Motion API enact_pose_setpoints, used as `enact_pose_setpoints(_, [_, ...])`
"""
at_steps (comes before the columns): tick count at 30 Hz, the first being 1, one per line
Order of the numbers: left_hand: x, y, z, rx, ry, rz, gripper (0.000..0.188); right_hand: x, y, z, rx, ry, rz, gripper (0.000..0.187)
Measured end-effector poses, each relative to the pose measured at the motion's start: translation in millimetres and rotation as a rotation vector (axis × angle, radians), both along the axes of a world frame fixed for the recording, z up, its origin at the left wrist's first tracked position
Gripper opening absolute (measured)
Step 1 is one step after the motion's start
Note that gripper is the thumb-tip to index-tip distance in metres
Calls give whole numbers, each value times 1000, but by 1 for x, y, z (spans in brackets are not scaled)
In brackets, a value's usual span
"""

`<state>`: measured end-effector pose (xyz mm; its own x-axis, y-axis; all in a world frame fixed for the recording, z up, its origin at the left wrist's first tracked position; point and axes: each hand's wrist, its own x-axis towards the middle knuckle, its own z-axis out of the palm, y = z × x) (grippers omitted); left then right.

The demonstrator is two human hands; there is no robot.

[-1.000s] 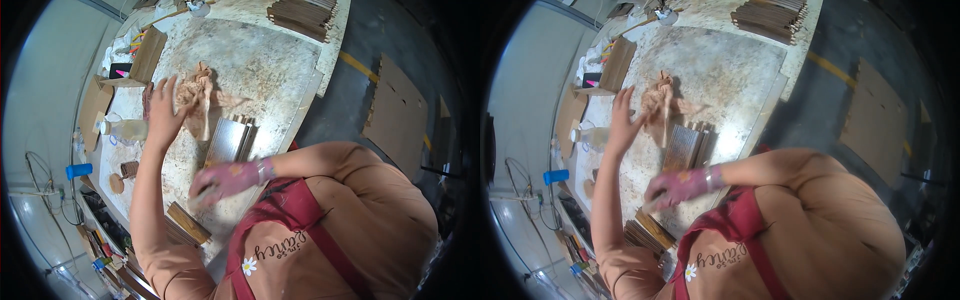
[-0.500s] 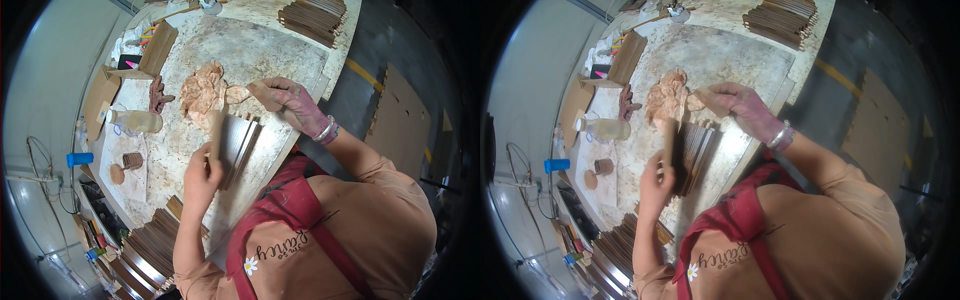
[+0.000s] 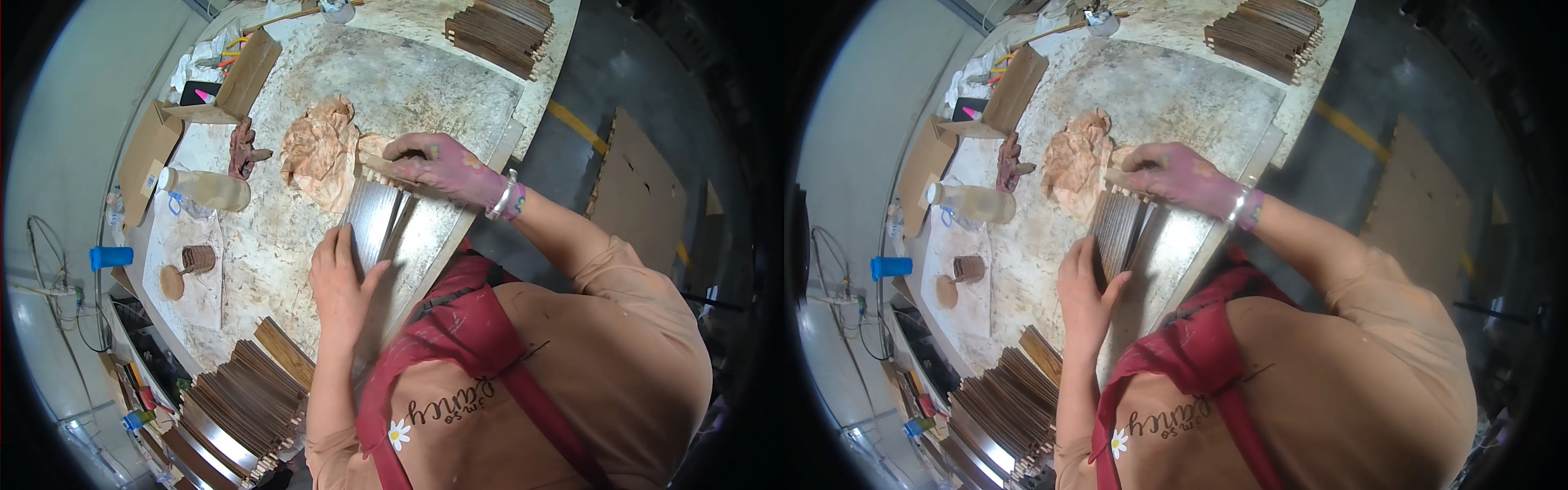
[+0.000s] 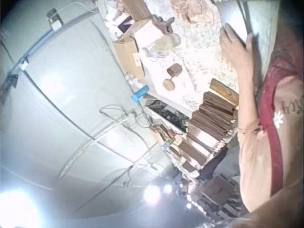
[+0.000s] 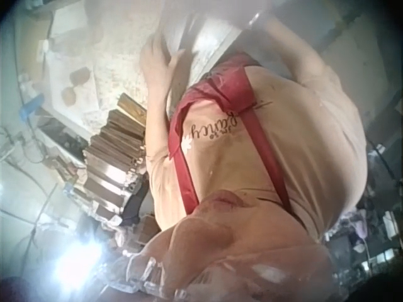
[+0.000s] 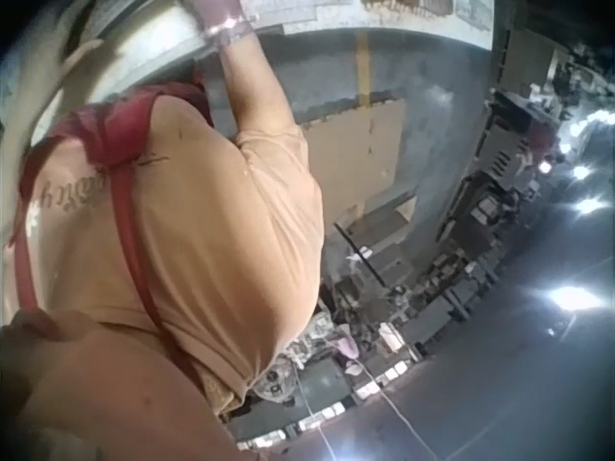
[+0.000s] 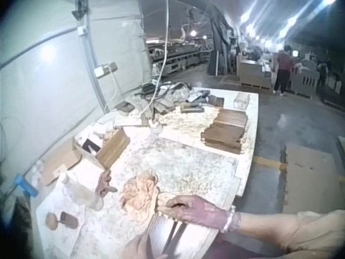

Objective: The person applies a substance to wooden slats by hand using a piece of cloth, rubbing the cloth over the surface and edges of each slat before placing it in a stack.

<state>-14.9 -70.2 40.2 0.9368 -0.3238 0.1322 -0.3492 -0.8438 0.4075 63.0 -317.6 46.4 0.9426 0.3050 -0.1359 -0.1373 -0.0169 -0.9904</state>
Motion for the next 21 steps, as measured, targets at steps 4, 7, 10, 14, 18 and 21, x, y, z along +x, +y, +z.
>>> enact_pose_setpoints(4, [-2,1,-8,-14,-68,-1,65,20,15,1,-217,-161,97,37])
enact_pose_setpoints(7, [-3,-1,-3,-23,-74,23,58,30,20,1,-369,-278,149,42])
enact_pose_setpoints(10, [-3,-2,-4,-44,-60,32,58,27,23,6,-421,-279,142,46])
enact_pose_setpoints(14, [-2,-1,-6,-51,-76,27,58,4,18,13,-551,-352,123,43])
enact_pose_setpoints(18, [-2,1,-4,-20,-88,28,55,-21,-23,31,-626,-260,314,39])
enact_pose_setpoints(21, [-9,-8,-1,41,-231,0,50,-24,-40,39,-574,-107,289,37])
